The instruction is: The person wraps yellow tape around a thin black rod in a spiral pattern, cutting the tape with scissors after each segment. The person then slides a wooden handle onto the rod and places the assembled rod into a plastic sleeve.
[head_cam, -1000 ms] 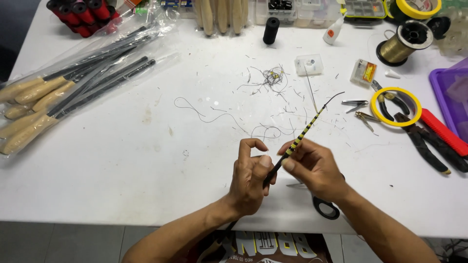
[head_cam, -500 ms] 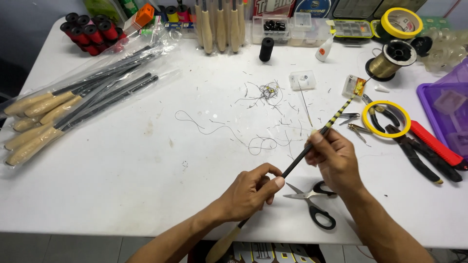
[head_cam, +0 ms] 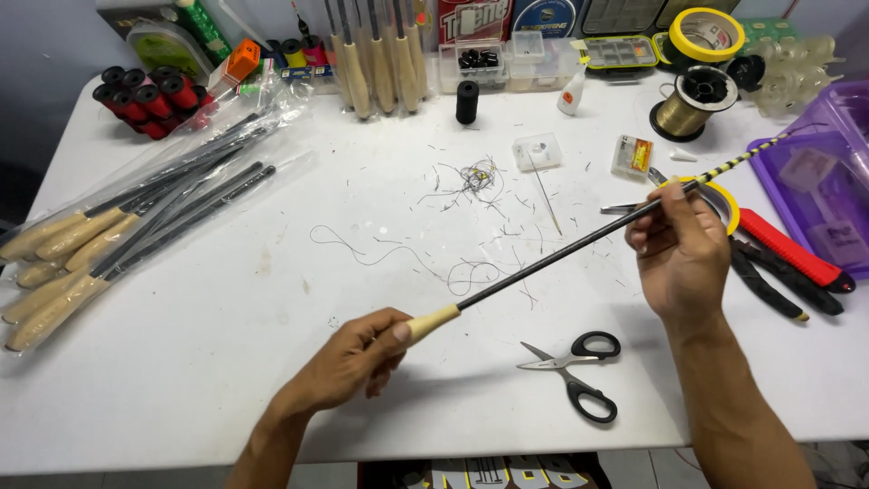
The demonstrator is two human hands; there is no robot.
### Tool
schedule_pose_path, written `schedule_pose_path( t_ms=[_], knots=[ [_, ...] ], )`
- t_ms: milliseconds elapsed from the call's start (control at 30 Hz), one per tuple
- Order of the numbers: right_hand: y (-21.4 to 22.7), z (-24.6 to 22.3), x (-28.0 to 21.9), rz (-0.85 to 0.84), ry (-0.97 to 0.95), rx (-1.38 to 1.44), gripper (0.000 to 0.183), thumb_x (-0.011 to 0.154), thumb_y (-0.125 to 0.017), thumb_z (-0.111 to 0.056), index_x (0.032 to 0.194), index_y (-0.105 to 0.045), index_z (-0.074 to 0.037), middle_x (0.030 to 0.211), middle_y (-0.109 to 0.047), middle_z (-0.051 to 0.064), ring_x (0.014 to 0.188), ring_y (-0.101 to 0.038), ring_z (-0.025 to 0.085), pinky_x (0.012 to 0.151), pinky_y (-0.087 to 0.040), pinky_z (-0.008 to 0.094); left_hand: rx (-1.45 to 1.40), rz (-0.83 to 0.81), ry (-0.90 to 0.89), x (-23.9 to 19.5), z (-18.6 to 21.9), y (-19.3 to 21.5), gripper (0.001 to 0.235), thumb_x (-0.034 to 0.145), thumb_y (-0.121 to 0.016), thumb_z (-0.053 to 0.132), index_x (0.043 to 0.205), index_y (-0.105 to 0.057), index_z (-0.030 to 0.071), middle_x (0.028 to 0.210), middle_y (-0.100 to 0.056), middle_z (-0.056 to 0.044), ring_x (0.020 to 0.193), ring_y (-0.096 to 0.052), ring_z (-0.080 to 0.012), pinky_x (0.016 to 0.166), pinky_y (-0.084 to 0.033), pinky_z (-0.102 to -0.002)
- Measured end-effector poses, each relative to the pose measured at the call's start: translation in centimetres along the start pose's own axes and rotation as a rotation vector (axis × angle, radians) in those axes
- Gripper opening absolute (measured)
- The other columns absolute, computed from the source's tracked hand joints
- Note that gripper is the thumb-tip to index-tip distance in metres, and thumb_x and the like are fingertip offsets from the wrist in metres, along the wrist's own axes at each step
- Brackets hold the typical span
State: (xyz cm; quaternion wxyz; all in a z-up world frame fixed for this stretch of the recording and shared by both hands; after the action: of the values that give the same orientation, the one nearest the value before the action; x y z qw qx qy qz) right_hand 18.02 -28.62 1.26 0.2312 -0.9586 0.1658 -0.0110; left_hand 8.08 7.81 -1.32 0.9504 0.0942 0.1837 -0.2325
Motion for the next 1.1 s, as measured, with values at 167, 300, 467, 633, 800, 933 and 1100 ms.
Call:
schedule_pose_path(
  t_ms=[167, 300, 467, 633, 800, 933, 1100],
  knots=[
    [0.9, -1.5, 0.8, 0.059, 0.059, 0.040, 0.021, 0.103, -0.069, -0.028, 0.093, -0.062, -0.011, 0.070, -0.058, 0.001, 0.064, -0.058, 0.009, 0.056, -0.045, 0.018, -0.358, 0.165, -0.151, 1.5, 0.1, 3.5, 0.043, 0.099, -0.057, 0.021, 0.132, -0.067, -0.003, 0.090, -0.066, -0.017, 0.057, -0.063, -0.0211, 0.043, -0.054, -0.031],
    [1.2, -2.1, 0.9, 0.081, 0.086, 0.034, 0.023, 0.102, -0.071, -0.031, 0.091, -0.064, -0.011, 0.074, -0.062, 0.002, 0.068, -0.061, 0.009, 0.058, -0.048, 0.017, -0.532, 0.254, -0.261, 3.5, 0.8, 5.5, 0.052, 0.098, -0.060, 0.023, 0.142, -0.059, -0.005, 0.104, -0.073, -0.025, 0.071, -0.069, -0.0210, 0.062, -0.059, -0.025],
    [2.0, -2.2, 1.5, 0.086, 0.107, 0.042, 0.025, 0.102, -0.073, -0.030, 0.089, -0.062, -0.013, 0.070, -0.062, 0.003, 0.064, -0.061, 0.010, 0.058, -0.048, 0.019, -0.490, 0.242, -0.384, 5.4, 1.5, 6.6, 0.056, 0.100, -0.057, 0.025, 0.144, -0.054, -0.010, 0.099, -0.072, -0.028, 0.076, -0.069, -0.0213, 0.072, -0.059, -0.027],
    [2.1, -1.9, 1.4, 0.135, 0.081, 0.034, 0.025, 0.100, -0.074, -0.033, 0.087, -0.062, -0.015, 0.070, -0.059, 0.000, 0.064, -0.058, 0.007, 0.057, -0.046, 0.017, -0.459, 0.265, -0.492, 6.1, 1.7, 7.0, 0.056, 0.099, -0.060, 0.028, 0.141, -0.057, -0.009, 0.095, -0.071, -0.028, 0.075, -0.071, -0.0285, 0.072, -0.063, -0.033],
    [0.8, -0.7, 0.8, 0.053, 0.057, 0.010, 0.020, 0.104, -0.069, -0.031, 0.093, -0.063, -0.015, 0.073, -0.061, -0.002, 0.068, -0.061, 0.007, 0.057, -0.048, 0.017, -0.514, 0.260, -0.366, 5.9, 1.4, 6.6, 0.044, 0.098, -0.062, 0.029, 0.129, -0.067, -0.002, 0.082, -0.062, -0.016, 0.065, -0.065, -0.0230, 0.055, -0.057, -0.030],
    [-0.4, -0.8, -0.7, -0.063, 0.086, -0.482, 0.065, 0.112, -0.050, -0.058, 0.083, -0.062, 0.000, 0.067, -0.063, 0.014, 0.046, -0.055, 0.020, 0.039, -0.037, 0.026, -0.528, 0.277, -0.315, 5.4, 1.0, 7.0, 0.043, 0.098, -0.062, 0.035, 0.117, -0.067, -0.004, 0.067, -0.056, -0.011, 0.055, -0.060, -0.0190, 0.044, -0.049, -0.027],
    [-4.3, -3.4, -6.3, -0.238, 0.777, -0.872, 0.047, 0.111, -0.049, -0.027, 0.079, -0.062, 0.005, 0.064, -0.061, 0.016, 0.054, -0.060, 0.023, 0.054, -0.048, 0.031, -0.560, 0.313, -0.333, 5.4, 0.4, 7.9, 0.042, 0.097, -0.063, 0.035, 0.114, -0.068, -0.003, 0.069, -0.056, -0.010, 0.053, -0.062, -0.0182, 0.041, -0.049, -0.026]
  ],
)
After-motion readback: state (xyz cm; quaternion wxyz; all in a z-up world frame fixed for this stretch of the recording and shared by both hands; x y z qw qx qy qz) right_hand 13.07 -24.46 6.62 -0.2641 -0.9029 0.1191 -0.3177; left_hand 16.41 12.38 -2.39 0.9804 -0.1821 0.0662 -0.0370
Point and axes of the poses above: each hand's wrist, its own x-axis towards the middle knuckle, its own y-axis out of the back of the hand, z = x × y, the point moved 8 cm from there along x, towards the middle knuckle
